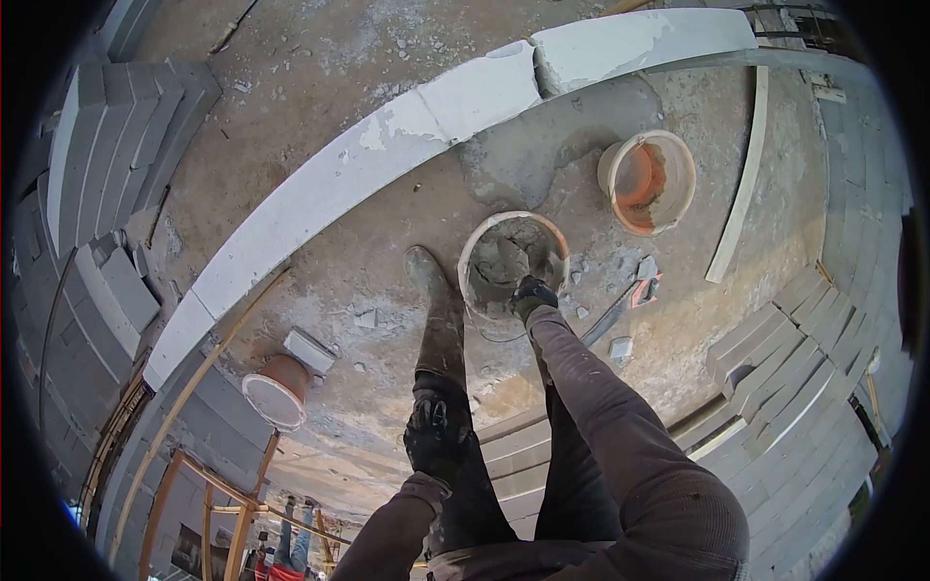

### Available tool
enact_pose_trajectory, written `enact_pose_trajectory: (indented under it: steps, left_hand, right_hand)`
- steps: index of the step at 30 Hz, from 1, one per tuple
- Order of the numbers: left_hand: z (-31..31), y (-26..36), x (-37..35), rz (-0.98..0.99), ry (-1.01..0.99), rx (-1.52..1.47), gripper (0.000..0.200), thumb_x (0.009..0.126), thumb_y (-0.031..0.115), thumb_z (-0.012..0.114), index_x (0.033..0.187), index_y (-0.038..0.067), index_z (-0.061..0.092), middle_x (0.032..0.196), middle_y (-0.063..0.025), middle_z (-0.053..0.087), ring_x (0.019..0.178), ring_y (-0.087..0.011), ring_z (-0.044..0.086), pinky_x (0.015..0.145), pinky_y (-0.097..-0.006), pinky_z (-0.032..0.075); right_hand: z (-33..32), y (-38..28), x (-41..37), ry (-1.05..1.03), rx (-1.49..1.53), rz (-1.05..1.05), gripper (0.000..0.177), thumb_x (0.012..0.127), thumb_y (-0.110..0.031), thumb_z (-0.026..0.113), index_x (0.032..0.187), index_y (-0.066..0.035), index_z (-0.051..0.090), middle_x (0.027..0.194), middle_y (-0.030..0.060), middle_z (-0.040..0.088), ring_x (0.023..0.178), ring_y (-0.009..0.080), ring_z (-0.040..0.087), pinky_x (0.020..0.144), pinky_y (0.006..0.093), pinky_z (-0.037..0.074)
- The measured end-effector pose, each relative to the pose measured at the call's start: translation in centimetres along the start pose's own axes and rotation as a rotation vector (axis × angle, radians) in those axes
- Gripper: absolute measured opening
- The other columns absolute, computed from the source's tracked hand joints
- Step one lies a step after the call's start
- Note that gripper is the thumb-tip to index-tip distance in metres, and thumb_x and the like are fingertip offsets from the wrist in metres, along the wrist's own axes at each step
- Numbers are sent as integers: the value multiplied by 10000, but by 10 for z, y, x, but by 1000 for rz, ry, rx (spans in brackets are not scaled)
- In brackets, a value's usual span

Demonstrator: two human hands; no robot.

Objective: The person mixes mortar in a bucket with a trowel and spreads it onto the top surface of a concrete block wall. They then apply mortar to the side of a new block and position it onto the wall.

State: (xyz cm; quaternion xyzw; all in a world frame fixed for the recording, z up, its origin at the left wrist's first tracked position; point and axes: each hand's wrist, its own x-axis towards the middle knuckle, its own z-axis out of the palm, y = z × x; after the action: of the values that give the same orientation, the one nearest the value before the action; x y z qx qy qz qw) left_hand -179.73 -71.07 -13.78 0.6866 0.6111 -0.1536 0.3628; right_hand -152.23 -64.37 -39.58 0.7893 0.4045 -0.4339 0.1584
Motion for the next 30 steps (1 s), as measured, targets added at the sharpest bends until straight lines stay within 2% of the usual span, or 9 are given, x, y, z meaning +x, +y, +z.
enact_pose_trajectory:
  steps: [4, 9, 12, 15, 18, 21, 30]
  left_hand:
    - [-3, 5, 1, -19, 1, 15, 683, 725, 379, 720, 1312, 111, 494, 1363, -183, 457, 1230, -388, 438, 1013, -516, 352]
    - [-2, 4, 2, -35, -27, 19, 686, 732, 388, 713, 1321, 116, 489, 1368, -176, 454, 1236, -385, 433, 1019, -511, 348]
    - [-4, 6, 3, -56, -53, 66, 686, 734, 395, 712, 1322, 119, 491, 1371, -178, 449, 1241, -384, 428, 1020, -509, 350]
    - [-4, 4, 4, -45, -40, 54, 681, 733, 397, 714, 1317, 122, 496, 1372, -179, 447, 1244, -383, 424, 1020, -507, 352]
    - [-1, 1, 2, -13, -20, 42, 680, 731, 397, 716, 1314, 126, 498, 1381, -176, 438, 1256, -379, 413, 1021, -507, 351]
    - [-5, 5, 5, -40, -44, 44, 674, 727, 388, 720, 1308, 125, 502, 1371, -176, 448, 1242, -384, 424, 1016, -507, 356]
    - [-9, 8, 7, -17, -23, 42, 669, 716, 377, 727, 1296, 123, 512, 1345, -177, 468, 1205, -392, 447, 995, -508, 367]
  right_hand:
    - [10, -3, 15, 89, -15, -6, 280, 740, -314, 658, 941, -120, 682, 990, 175, 674, 956, 351, 643, 826, 450, 510]
    - [-1, 5, 7, -78, -19, -7, 347, 725, -324, 662, 1011, -128, 666, 1058, 160, 660, 998, 349, 627, 856, 444, 505]
    - [-16, -2, -11, -57, 21, -30, 390, 701, -342, 673, 1023, -123, 658, 1057, 165, 660, 1000, 357, 623, 854, 445, 507]
    - [4, 1, -1, -74, 4, -98, 408, 682, -357, 683, 1014, -121, 659, 1055, 167, 659, 993, 358, 624, 851, 447, 509]
    - [0, -4, -10, -63, -1, -105, 376, 718, -369, 653, 999, -119, 645, 984, 178, 666, 934, 388, 624, 805, 471, 509]
    - [-8, -6, -12, -63, 13, -59, 376, 702, -333, 669, 1013, -121, 658, 1043, 179, 659, 985, 360, 628, 845, 450, 510]
    - [5, -21, 4, -65, 41, 5, 387, 693, -303, 695, 1034, -123, 658, 1046, 167, 666, 988, 352, 633, 832, 450, 513]
